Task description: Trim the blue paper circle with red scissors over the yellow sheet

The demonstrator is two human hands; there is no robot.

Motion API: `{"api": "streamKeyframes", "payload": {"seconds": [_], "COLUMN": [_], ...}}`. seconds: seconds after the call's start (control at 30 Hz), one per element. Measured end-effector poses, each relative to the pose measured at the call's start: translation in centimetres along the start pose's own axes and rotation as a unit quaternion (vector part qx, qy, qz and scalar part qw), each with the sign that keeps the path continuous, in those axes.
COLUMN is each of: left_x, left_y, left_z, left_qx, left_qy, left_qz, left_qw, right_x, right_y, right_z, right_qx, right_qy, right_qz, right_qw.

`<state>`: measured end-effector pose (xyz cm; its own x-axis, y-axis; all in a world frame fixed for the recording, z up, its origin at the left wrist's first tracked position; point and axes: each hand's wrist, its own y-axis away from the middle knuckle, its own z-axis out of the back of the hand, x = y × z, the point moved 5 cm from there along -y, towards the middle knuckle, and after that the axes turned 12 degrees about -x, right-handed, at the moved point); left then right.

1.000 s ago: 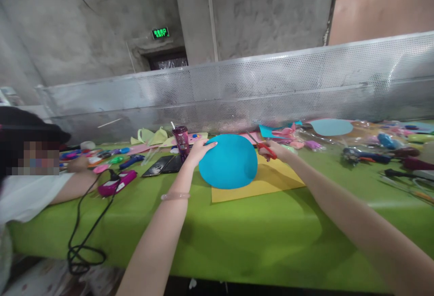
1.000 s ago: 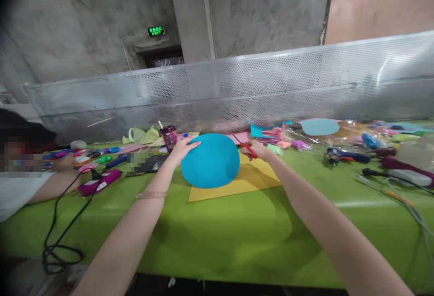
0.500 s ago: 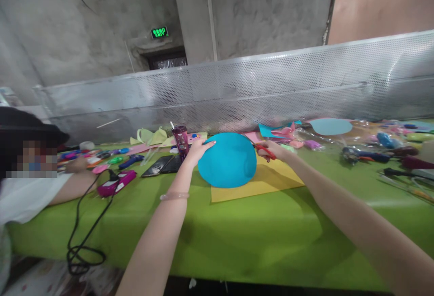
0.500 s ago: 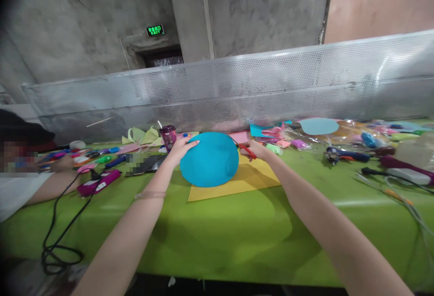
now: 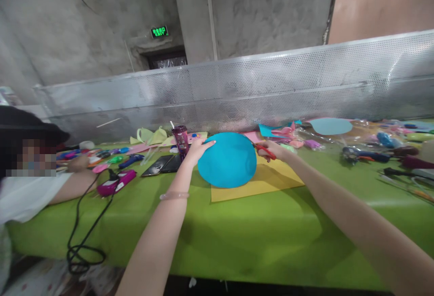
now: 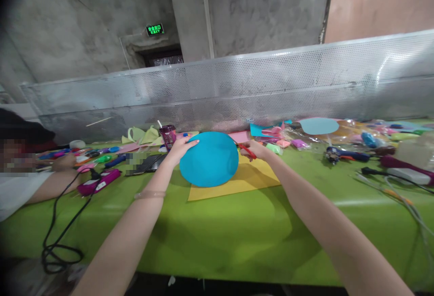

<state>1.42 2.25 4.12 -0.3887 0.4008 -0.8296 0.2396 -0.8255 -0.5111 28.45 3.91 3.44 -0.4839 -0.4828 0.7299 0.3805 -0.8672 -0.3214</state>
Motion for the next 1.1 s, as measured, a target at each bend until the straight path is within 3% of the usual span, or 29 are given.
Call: {"api": "streamKeyframes", "payload": {"seconds": [0.57, 1.1], "left_x": [-0.01, -0.08], "left_y": [-0.04, -0.07], "left_z": [-0.08, 0.02], "left_qx": [0.002, 0.002], "left_qy": [0.024, 0.013], "left_qz": [-0.024, -0.019], "left_qw": [0.999, 1.000], "right_x": [-0.80, -0.05], "right_y": [-0.53, -0.03], "right_z": [-0.08, 0.24], "right_qx": [0.005, -0.003], "right_qy": [-0.004, 0.011], "right_qz": [0.002, 0.000], "right_qw": [1.000, 1.000]}}
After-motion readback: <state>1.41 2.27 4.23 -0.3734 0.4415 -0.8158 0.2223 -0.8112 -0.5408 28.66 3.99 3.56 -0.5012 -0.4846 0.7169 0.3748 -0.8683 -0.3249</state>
